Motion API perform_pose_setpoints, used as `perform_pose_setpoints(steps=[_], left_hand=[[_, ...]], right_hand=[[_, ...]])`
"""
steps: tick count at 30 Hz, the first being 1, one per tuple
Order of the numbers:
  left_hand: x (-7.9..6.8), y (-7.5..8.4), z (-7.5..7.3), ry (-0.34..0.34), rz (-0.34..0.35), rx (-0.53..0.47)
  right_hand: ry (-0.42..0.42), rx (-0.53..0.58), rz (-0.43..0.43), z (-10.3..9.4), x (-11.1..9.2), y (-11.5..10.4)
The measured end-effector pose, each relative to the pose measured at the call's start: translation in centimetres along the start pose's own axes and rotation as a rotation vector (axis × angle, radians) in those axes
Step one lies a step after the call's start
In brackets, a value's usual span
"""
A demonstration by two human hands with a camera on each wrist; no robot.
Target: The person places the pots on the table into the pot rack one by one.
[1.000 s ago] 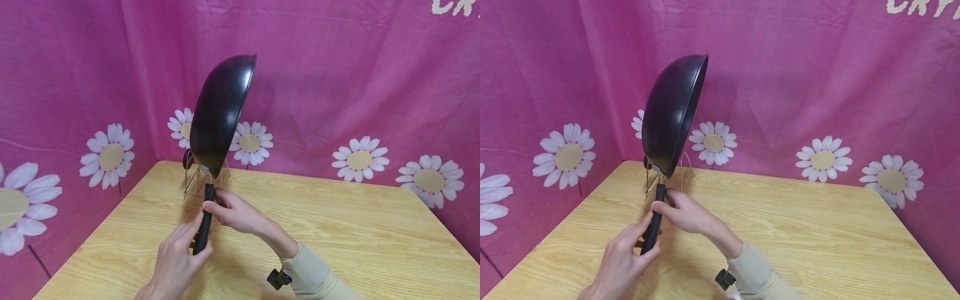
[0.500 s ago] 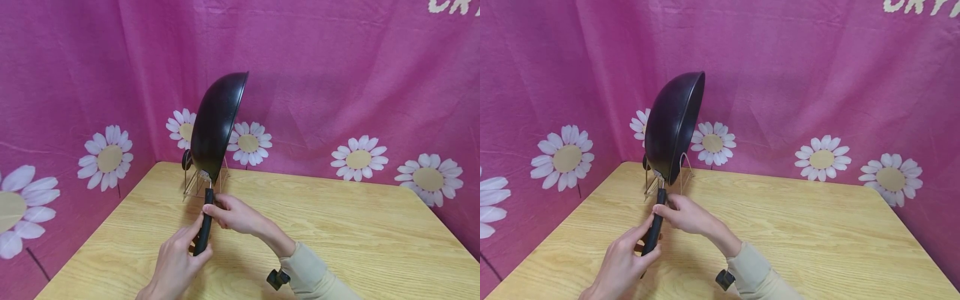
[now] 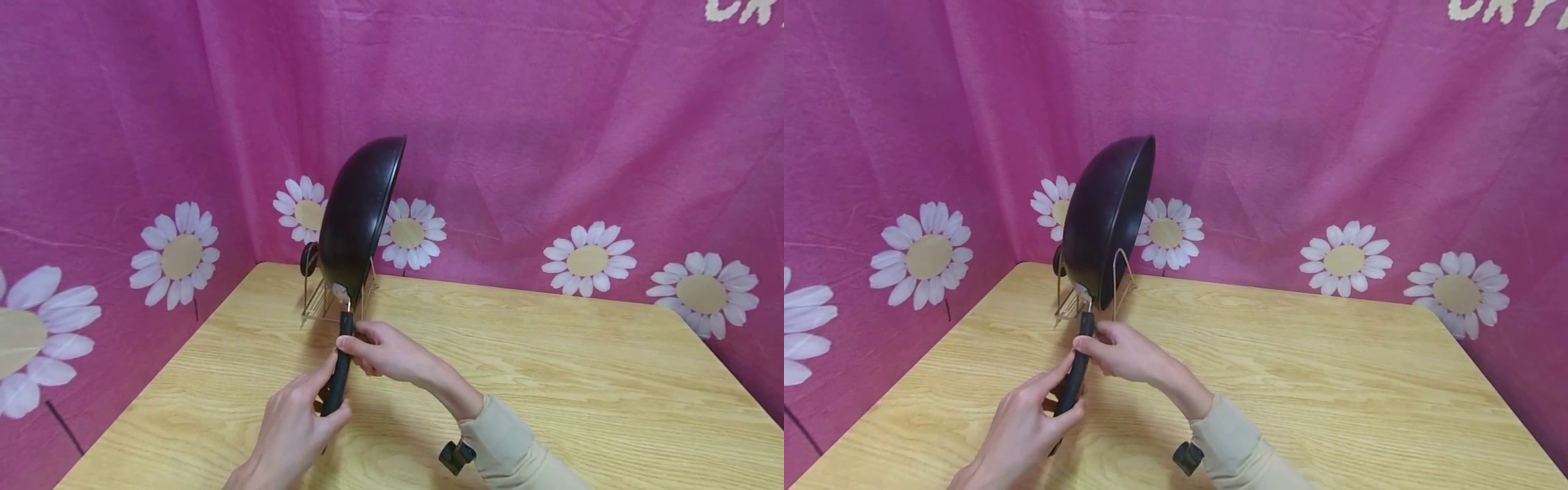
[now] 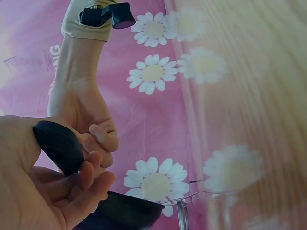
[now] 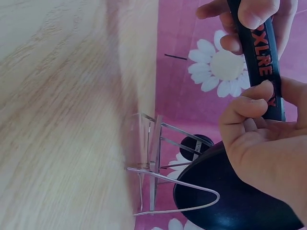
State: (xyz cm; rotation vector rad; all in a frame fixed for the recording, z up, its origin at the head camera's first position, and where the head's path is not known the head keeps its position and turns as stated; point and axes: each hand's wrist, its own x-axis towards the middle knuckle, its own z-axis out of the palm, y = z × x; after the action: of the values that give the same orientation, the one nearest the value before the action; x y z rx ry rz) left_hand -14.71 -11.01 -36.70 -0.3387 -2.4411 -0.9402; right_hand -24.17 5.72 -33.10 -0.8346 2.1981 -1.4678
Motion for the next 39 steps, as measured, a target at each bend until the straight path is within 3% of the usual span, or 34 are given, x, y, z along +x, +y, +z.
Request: perform_pose_setpoints(steps=[17,39], left_hand=[[0.4,0.2,0.2,-0.155,-0.15,-0.077],[0.6,0.0,0.8,-0.213,-0.166,-0.055]], right_hand=[[-0.009,0.007,0.039,-0.2,0.0,0.9],[-0.005,0.029,0.084,-0.4,0.0,1.8]])
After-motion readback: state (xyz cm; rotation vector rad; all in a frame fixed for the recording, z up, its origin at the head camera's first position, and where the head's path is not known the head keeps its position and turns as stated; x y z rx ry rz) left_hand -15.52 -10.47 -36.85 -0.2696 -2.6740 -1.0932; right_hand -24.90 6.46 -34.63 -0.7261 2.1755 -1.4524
